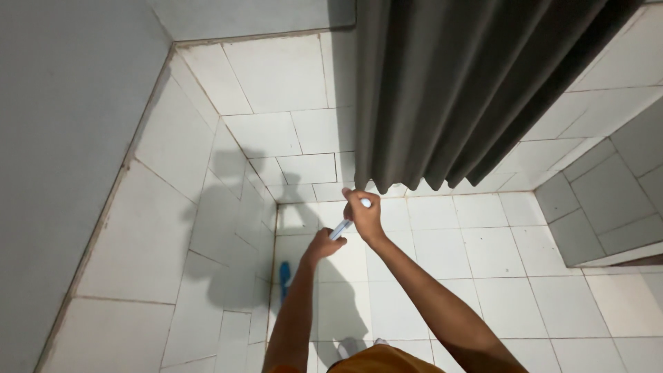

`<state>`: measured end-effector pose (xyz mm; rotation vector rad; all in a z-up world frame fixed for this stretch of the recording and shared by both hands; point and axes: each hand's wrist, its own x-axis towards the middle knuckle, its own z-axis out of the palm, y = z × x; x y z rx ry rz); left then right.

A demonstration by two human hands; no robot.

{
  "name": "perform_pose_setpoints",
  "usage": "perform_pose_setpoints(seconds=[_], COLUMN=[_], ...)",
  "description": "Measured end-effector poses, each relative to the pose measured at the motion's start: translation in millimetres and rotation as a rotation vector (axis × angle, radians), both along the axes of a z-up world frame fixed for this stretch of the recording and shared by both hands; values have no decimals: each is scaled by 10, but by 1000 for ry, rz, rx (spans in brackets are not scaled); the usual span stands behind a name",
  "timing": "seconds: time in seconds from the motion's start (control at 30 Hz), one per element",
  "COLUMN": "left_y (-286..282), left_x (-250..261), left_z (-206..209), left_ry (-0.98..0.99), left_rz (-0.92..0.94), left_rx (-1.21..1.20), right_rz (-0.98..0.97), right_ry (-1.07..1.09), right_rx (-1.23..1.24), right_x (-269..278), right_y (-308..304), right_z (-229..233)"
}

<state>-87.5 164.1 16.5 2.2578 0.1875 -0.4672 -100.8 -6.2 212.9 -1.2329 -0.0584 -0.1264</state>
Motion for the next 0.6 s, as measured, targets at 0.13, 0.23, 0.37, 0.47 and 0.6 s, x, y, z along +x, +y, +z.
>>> perform_pose_setpoints(seconds=[0.13,0.23,0.37,0.47,0.6], left_y=[-311,-663,-1101,-1374,-1590], left_x=[18,56,135,212,139], left_z=[26,16,-88,-286,2], left_ry=[22,105,-55,-52,-97], left_rz=[-63,-103,-258,-317,-316], left_rx=[-92,-75,-143,-180,-196], right_rz=[-120,-134,-174,-203,-207], right_ry=[76,75,-13,-84,-159], right_rx=[-90,-126,-308,-404,-540], right_x=[22,2,-110,-167,-185], right_y=[-108,-296,-472,-522,-539], right_z=[160,331,542,607,629])
